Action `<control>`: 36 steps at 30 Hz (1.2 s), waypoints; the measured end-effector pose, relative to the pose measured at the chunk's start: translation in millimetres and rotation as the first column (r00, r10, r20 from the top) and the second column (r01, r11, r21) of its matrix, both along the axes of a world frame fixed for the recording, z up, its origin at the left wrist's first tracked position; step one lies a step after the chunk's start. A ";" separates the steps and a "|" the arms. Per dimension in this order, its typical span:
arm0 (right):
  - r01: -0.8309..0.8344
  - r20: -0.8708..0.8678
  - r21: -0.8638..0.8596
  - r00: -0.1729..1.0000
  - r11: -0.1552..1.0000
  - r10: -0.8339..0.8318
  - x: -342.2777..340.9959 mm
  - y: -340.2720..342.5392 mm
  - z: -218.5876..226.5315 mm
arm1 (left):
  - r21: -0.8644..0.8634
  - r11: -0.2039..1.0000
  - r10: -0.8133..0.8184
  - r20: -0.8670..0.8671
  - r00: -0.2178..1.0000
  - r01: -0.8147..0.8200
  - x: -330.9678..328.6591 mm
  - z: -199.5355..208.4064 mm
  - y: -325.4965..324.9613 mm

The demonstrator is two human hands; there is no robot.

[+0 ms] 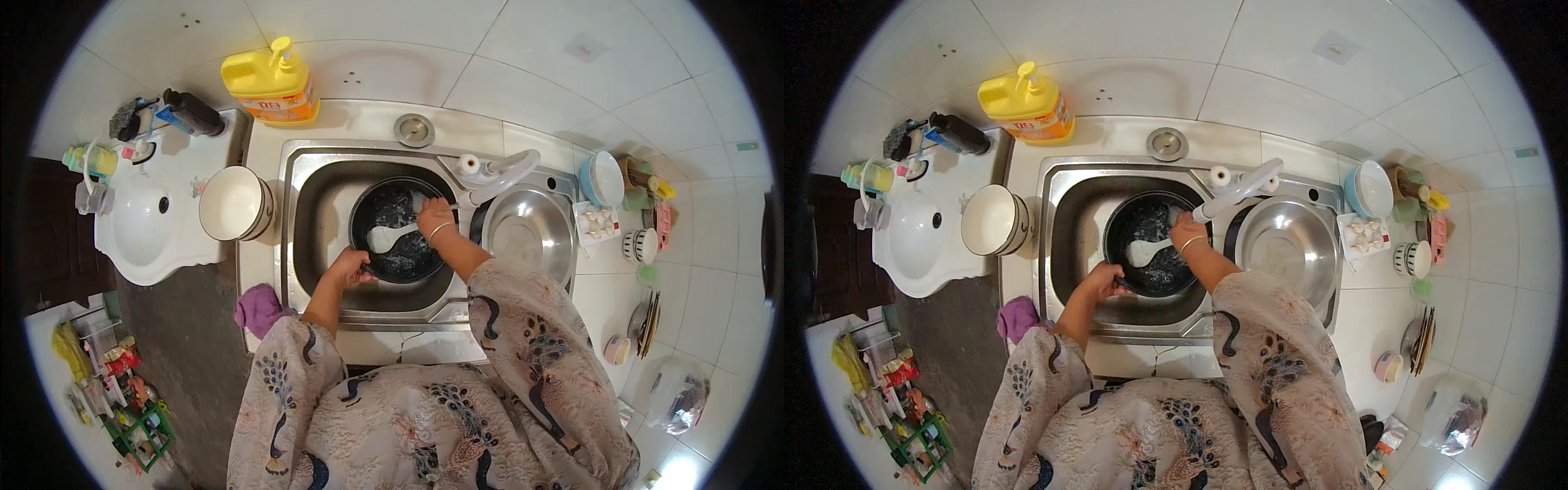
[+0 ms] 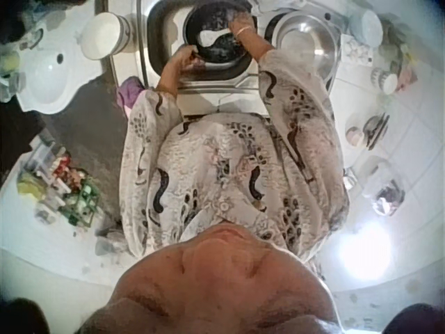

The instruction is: The person washes various kitchen items in a sink, including a plate, a frying pan, a ladle, and multiple bowls. They scrub each item with a sponge under running water and place the cleaned items on the counter or in a drying rack.

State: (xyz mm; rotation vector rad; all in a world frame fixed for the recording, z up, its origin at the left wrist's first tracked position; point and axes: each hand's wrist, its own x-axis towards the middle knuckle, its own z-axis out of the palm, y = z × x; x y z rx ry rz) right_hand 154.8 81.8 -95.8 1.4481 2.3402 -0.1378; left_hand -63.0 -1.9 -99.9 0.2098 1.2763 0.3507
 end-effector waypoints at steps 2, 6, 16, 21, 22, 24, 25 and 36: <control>0.128 0.195 -0.279 0.978 0.952 -0.075 -11.4 -17.0 -16.0 | 0.069 0.996 0.066 -0.094 0.993 -0.060 4.2 0.4 -1.3; 0.255 0.202 -0.621 0.966 0.742 -0.163 -42.2 -32.6 -10.7 | 0.134 0.985 0.126 -0.132 0.983 -0.108 6.9 9.4 -6.3; 0.593 0.171 -0.475 0.787 0.650 -0.592 -44.2 -5.9 -53.0 | 0.676 0.681 0.417 -0.041 0.908 -0.282 58.6 20.4 -32.9; 0.470 0.109 -0.598 0.851 0.650 -0.515 -30.8 -9.0 -52.0 | 0.392 0.918 0.180 -0.288 0.940 -0.055 71.0 -26.1 -13.1; 0.453 0.065 -0.613 0.846 0.648 -0.529 -27.7 -9.9 -54.8 | 0.313 0.927 0.286 -0.236 0.929 -0.206 73.1 -37.0 -6.9; 0.386 0.024 -0.818 0.763 0.426 -0.646 -20.5 3.2 -11.6 | 0.128 0.947 0.314 -0.188 0.931 -0.294 72.3 -26.0 14.5; 0.367 0.003 -0.877 0.651 0.312 -0.759 -18.2 3.1 15.5 | 0.148 0.931 0.356 -0.148 0.923 -0.335 71.1 -59.9 14.0; 0.396 -0.661 -0.566 0.306 0.723 -0.685 33.2 -54.1 60.7 | 0.113 0.888 0.363 0.420 0.832 -0.445 86.3 -10.7 41.6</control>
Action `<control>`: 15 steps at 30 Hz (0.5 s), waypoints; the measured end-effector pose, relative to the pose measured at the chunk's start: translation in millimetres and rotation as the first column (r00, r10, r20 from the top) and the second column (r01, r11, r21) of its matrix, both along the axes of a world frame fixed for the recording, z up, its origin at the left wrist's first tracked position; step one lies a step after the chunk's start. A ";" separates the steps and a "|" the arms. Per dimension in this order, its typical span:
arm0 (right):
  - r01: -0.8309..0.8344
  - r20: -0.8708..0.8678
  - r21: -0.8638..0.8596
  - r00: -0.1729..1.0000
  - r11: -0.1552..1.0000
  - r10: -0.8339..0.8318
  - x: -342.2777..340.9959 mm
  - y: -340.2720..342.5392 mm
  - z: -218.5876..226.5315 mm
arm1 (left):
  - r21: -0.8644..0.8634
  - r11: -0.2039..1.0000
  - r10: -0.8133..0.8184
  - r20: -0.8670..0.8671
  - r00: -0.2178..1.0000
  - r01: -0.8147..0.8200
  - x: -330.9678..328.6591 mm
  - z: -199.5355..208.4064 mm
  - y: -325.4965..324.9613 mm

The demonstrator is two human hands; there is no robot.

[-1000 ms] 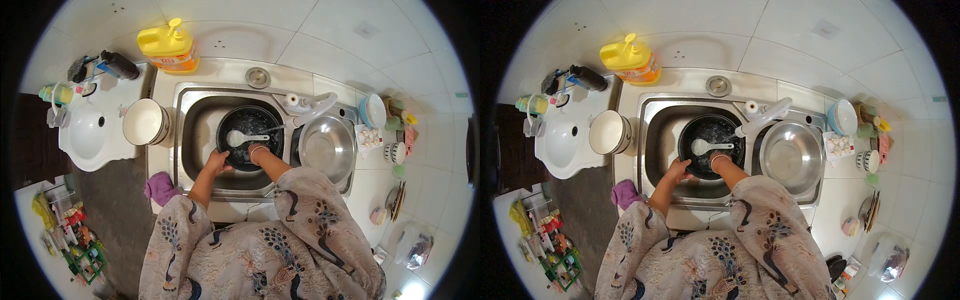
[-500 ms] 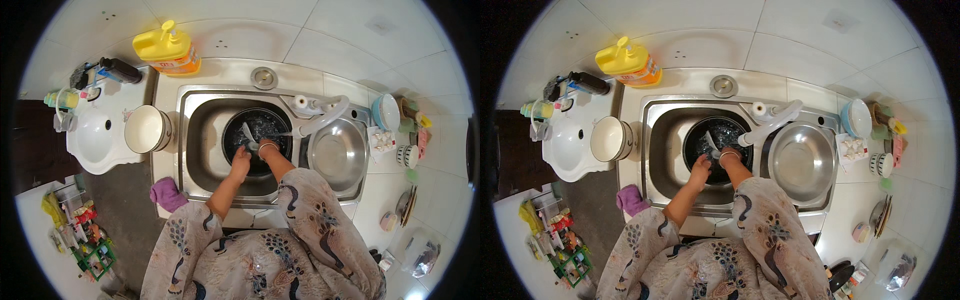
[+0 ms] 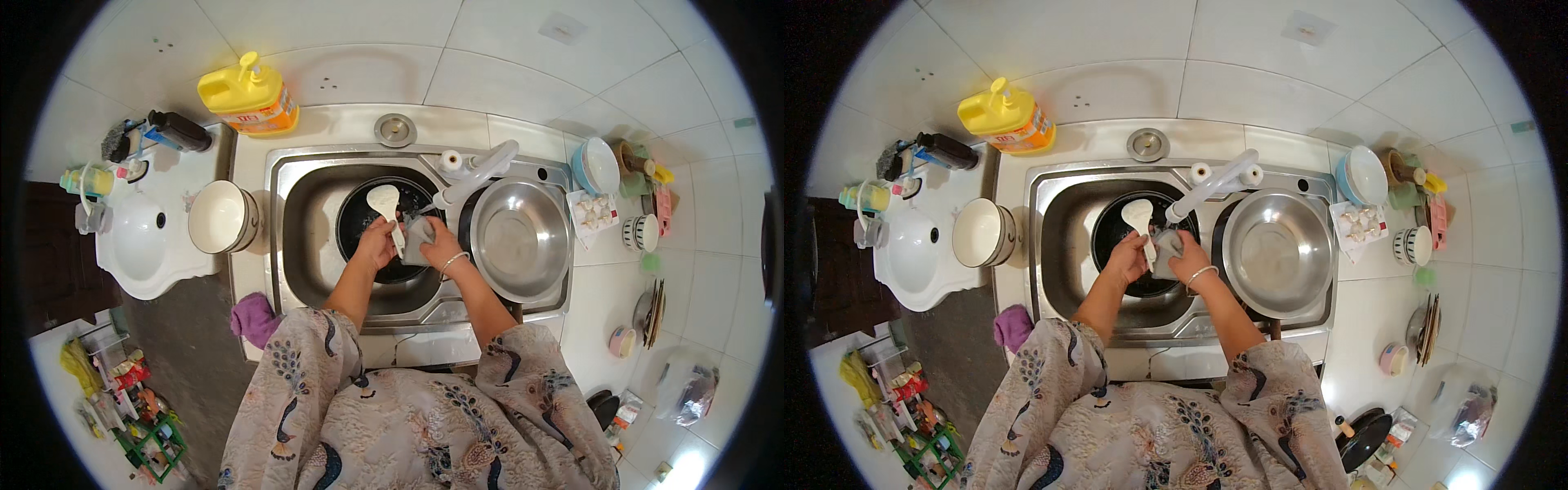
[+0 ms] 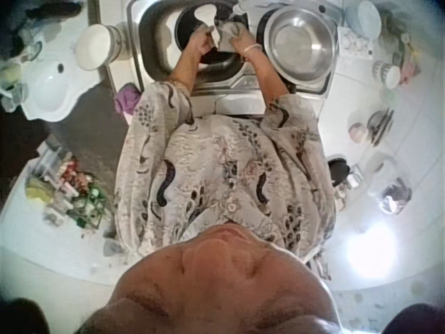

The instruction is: The person washes various kitchen items in a sink, including a plate, a frying pan, a ladle, and multiple bowls. They scrub each item with a sponge under running water and place the cleaned items on the counter or in a drying rack.

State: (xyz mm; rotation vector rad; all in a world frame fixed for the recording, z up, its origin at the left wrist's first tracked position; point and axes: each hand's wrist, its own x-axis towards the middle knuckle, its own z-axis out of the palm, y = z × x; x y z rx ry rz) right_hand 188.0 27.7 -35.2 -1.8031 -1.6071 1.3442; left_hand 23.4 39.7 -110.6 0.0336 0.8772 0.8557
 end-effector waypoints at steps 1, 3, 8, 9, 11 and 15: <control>0.064 -0.015 0.084 0.998 0.994 -0.063 3.0 -1.6 7.2 | -0.035 0.999 -0.022 -0.093 0.995 0.019 2.2 20.7 2.6; 0.187 -0.061 0.248 0.982 0.951 -0.178 8.1 -1.6 2.9 | 0.013 0.983 -0.169 -0.298 0.940 0.181 -3.9 39.8 -0.5; 0.174 -0.213 0.456 0.974 0.873 -0.083 -20.5 8.4 0.6 | 0.042 0.925 -0.311 -0.493 0.812 0.379 -10.2 76.1 -21.6; 0.042 -0.131 0.505 0.991 0.862 0.028 -30.2 6.5 -2.6 | 0.041 0.924 -0.304 -0.524 0.796 0.379 -9.3 82.2 -25.6; -0.083 0.002 0.478 0.996 0.875 0.094 -39.2 2.8 -3.9 | 0.091 0.847 -0.394 -0.555 0.733 0.524 -13.9 98.1 -30.0; 0.210 -0.123 0.351 0.976 0.913 -0.177 -21.0 34.6 -35.8 | 0.084 0.843 -0.430 -0.489 0.759 0.532 -31.2 127.9 -38.4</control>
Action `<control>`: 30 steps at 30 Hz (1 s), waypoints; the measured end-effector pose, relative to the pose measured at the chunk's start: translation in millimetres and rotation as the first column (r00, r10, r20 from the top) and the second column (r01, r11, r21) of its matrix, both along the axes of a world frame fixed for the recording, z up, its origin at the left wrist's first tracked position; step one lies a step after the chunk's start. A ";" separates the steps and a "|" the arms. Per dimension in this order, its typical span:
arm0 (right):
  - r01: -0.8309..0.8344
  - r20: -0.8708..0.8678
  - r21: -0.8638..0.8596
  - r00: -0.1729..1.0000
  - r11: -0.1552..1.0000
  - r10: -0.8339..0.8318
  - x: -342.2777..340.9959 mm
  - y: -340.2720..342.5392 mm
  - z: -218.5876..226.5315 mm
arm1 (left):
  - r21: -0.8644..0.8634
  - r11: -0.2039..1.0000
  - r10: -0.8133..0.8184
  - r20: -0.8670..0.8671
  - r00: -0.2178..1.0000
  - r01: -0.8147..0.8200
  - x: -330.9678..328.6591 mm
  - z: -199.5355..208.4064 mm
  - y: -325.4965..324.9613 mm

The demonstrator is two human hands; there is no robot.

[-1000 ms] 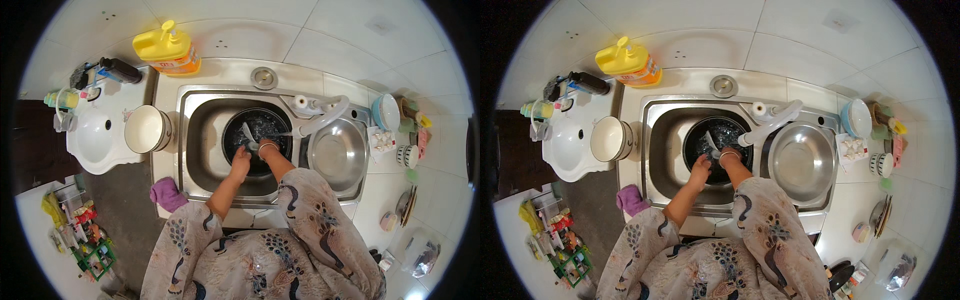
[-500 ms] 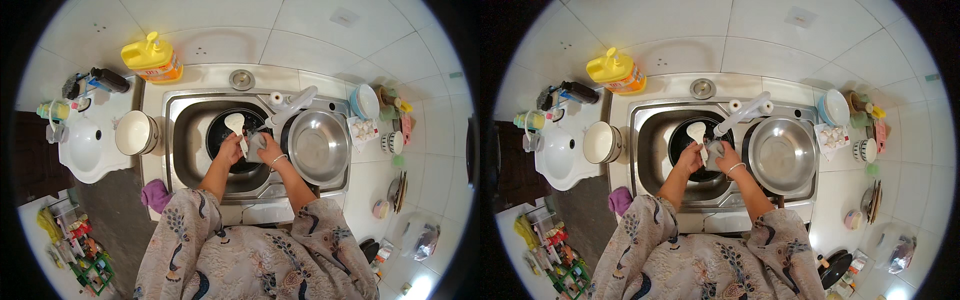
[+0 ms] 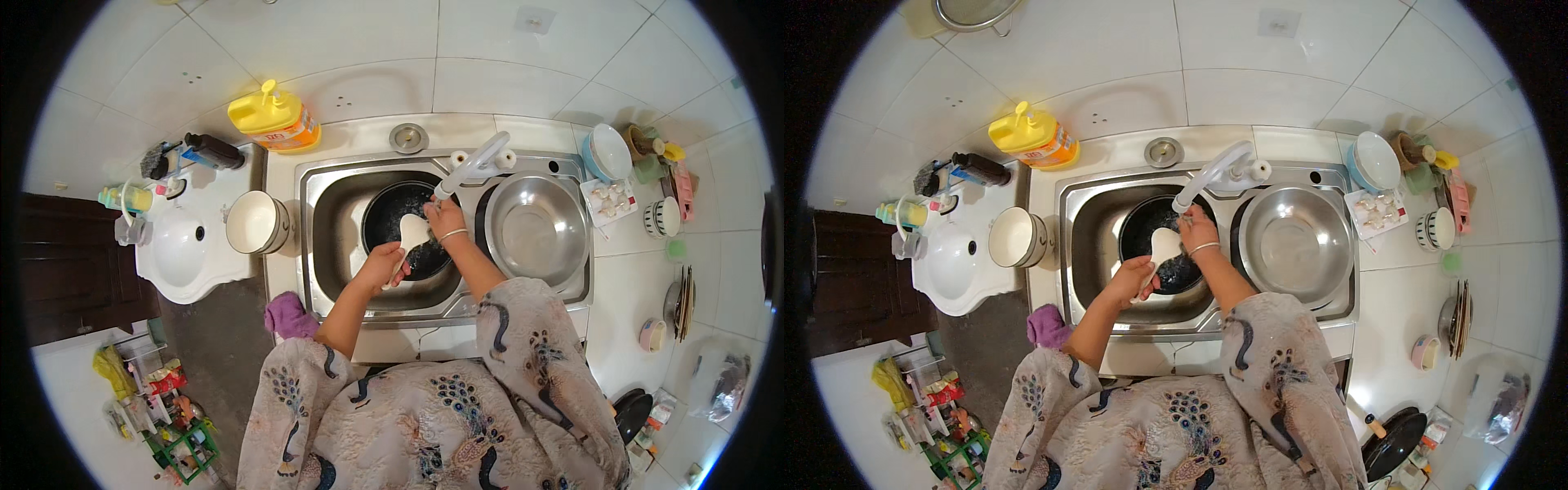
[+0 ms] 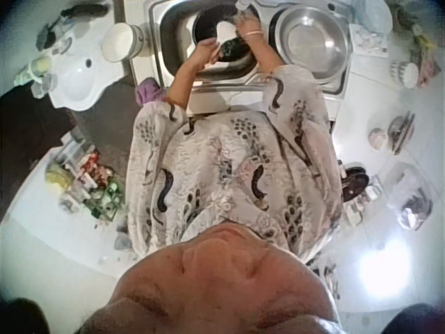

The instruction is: The person washes various kitchen items in a sink, including a plate, a frying pan, a ladle, and multiple bowls. They scrub each item with a sponge under running water and place the cleaned items on the counter or in a drying rack.

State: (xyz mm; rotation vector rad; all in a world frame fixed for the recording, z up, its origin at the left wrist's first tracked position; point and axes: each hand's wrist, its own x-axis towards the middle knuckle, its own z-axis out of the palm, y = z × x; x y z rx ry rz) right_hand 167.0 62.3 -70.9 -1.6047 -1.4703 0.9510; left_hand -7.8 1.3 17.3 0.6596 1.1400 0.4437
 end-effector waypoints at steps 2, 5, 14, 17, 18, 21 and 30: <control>0.025 -0.019 0.037 1.000 0.999 -0.024 -4.3 -5.1 33.8 | 0.027 0.999 0.033 -0.062 0.998 -0.031 -2.4 -7.9 0.7; -0.189 0.143 0.220 0.977 0.957 0.160 -33.5 -31.2 43.7 | 0.061 0.998 0.017 -0.111 0.994 -0.010 10.0 -10.1 1.9; 0.008 0.069 0.018 0.998 1.000 -0.009 -2.1 3.1 52.9 | 0.056 0.993 0.100 0.000 0.995 -0.100 -0.9 -14.3 -10.4; -0.218 0.254 0.159 0.952 0.963 0.173 -35.7 -24.7 59.6 | 0.046 0.998 0.051 -0.051 0.997 -0.048 8.7 -3.1 -9.2; -0.188 0.347 0.058 0.925 0.981 0.156 -33.4 -19.7 53.2 | 0.092 0.996 -0.011 -0.090 0.996 0.019 9.6 -7.7 -11.5; -0.032 0.326 -0.001 0.945 0.999 0.031 -8.3 4.7 26.7 | 0.045 0.999 0.025 0.038 0.999 -0.026 1.6 -8.2 -30.5; -0.206 0.104 0.419 0.978 0.884 0.179 -35.1 -30.3 46.9 | 0.059 0.986 0.150 0.075 0.986 -0.155 16.3 -11.8 -24.6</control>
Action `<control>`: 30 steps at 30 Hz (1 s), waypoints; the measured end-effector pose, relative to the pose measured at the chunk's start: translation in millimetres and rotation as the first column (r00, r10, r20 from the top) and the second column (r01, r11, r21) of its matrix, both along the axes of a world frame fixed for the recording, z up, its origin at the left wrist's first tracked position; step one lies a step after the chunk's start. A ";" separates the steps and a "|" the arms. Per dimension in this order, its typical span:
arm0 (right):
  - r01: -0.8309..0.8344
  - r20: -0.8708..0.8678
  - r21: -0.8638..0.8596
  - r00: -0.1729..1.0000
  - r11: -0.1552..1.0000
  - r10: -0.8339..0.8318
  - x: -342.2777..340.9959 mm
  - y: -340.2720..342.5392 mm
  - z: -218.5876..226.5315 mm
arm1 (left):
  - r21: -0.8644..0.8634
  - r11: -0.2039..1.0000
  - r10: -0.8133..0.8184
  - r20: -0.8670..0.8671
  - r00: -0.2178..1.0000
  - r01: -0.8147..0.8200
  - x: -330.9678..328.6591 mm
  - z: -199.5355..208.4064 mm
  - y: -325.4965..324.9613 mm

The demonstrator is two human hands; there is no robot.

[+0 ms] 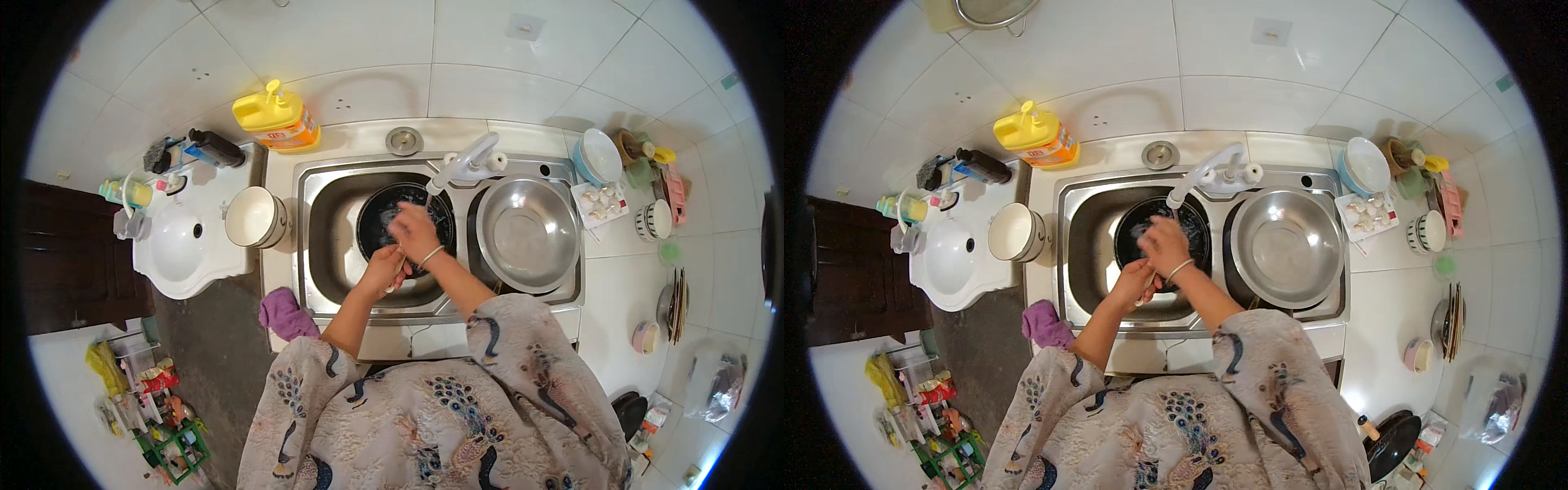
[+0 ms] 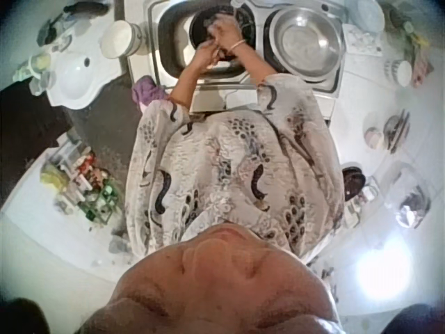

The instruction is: The person washes various kitchen items in a sink, including a plate, a frying pan, a ladle, and multiple bowls. They scrub each item with a sponge under running water and place the cleaned items on the counter or in a drying rack.

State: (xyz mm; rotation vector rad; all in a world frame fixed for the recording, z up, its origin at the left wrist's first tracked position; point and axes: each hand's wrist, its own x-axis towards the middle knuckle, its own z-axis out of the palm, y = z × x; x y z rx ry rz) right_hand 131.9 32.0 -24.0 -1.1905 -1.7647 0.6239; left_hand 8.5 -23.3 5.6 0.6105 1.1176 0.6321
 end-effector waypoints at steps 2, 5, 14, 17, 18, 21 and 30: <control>-0.023 0.126 -0.180 0.991 0.983 0.046 -4.8 -5.3 -2.0 | -0.008 0.997 -0.079 -0.081 0.994 0.078 -0.9 7.5 -1.7; -0.010 0.174 -0.673 0.970 0.740 0.171 6.2 25.5 -9.0 | 0.014 0.984 -0.178 -0.075 0.981 0.179 -5.0 2.8 -12.8; -0.116 -0.324 -0.525 0.943 0.843 -0.072 23.4 25.0 -24.5 | -0.058 0.995 0.085 0.066 0.994 -0.081 -8.7 -4.8 -9.8; -0.021 0.322 0.013 0.946 1.000 0.016 0.5 -3.5 3.8 | -0.109 0.983 0.158 0.082 0.984 -0.148 -0.2 1.7 -6.0; -0.026 0.066 -0.226 0.997 0.974 0.042 6.9 10.6 -28.7 | -0.096 0.990 0.106 0.065 0.992 -0.100 0.9 7.3 -5.3; -0.105 -0.329 -0.767 0.911 0.633 -0.248 26.5 24.9 -7.3 | -0.158 0.980 0.112 -0.055 0.992 -0.120 -6.7 13.2 -8.7; 0.098 -0.187 -0.410 0.964 0.907 -0.189 40.2 -0.4 -32.0 | 0.010 0.999 0.037 -0.182 0.983 -0.035 -12.8 -11.5 4.2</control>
